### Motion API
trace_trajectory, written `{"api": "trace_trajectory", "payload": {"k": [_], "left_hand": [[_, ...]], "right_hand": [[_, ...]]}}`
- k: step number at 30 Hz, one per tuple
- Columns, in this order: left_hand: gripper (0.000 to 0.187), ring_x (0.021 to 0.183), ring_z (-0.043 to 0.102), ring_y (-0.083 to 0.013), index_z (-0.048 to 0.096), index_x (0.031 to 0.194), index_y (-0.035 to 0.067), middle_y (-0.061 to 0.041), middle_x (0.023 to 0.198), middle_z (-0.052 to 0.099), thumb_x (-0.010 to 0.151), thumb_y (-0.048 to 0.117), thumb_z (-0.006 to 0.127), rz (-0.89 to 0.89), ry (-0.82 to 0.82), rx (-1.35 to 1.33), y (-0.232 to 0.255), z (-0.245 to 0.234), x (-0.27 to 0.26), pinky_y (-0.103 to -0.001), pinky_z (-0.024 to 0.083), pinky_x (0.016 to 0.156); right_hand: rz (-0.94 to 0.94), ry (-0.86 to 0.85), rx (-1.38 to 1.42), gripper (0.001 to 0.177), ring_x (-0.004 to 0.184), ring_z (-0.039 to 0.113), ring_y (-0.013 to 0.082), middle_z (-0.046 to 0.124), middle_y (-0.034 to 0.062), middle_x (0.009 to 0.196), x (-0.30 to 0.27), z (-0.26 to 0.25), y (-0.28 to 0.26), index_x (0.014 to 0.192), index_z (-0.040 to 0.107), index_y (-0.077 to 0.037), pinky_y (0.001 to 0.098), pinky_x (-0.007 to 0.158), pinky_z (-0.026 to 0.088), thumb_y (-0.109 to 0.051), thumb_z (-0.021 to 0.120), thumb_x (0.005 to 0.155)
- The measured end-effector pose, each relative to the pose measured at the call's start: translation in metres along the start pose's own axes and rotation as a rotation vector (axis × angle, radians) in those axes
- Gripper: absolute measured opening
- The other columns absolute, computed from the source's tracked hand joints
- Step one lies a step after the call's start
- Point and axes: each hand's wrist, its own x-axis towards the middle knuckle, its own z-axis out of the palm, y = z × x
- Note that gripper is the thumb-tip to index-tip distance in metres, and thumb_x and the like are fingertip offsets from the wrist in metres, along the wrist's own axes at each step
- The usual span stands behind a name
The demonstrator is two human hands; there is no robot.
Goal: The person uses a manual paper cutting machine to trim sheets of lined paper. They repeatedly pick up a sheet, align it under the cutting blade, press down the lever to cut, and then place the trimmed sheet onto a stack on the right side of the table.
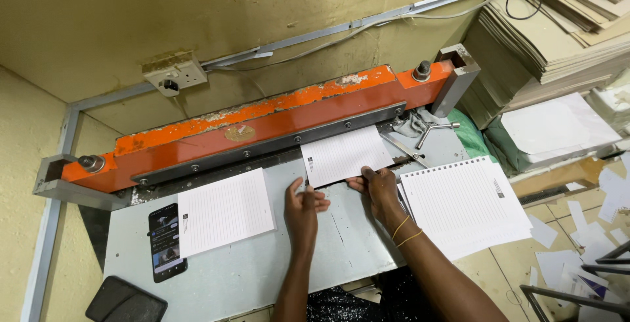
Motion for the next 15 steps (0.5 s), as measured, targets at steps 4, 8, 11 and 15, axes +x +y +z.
{"api": "trace_trajectory", "payload": {"k": [4,8,11,15], "left_hand": [[0.051,0.084,0.082,-0.0216,0.060,0.146,0.008,-0.009,0.101,0.083,0.104,0.036,0.057,0.194,0.024,0.199,-0.060,-0.018,-0.052,-0.036,0.070,0.076],[0.045,0.081,0.082,-0.0217,0.072,0.131,0.008,-0.011,0.096,0.085,0.099,0.039,0.064,0.218,0.085,0.135,-0.072,-0.054,-0.092,-0.035,0.070,0.072],[0.030,0.083,0.080,-0.0199,0.076,0.122,0.008,-0.009,0.096,0.084,0.101,0.026,0.065,0.406,0.243,0.258,-0.067,-0.100,-0.097,-0.036,0.068,0.075],[0.013,0.097,0.074,-0.0215,0.079,0.112,0.006,-0.007,0.105,0.077,0.102,0.006,0.071,0.922,0.416,0.770,-0.028,-0.159,-0.076,-0.034,0.063,0.083]], "right_hand": [[0.111,0.088,0.010,0.016,0.086,0.080,0.0338,0.079,0.0301,0.098,-0.007,0.007,-0.012,0.106,0.043,-0.006,0.0360,0.085,0.067,-0.010,0.058,0.112],[0.066,0.048,0.052,0.017,0.085,0.079,0.0339,0.077,0.0325,0.098,0.012,-0.001,0.003,0.110,0.042,-0.005,0.0376,0.088,0.068,-0.007,0.059,0.111],[0.040,0.011,0.088,0.013,0.084,0.078,0.0377,0.075,0.0352,0.096,0.030,-0.007,0.018,0.104,0.048,0.001,0.0398,0.088,0.070,-0.005,0.058,0.109],[0.068,0.011,0.062,0.011,0.087,0.078,0.0357,0.075,0.0310,0.099,0.001,-0.001,-0.005,0.120,0.053,0.005,0.0394,0.090,0.071,-0.002,0.055,0.112]]}}
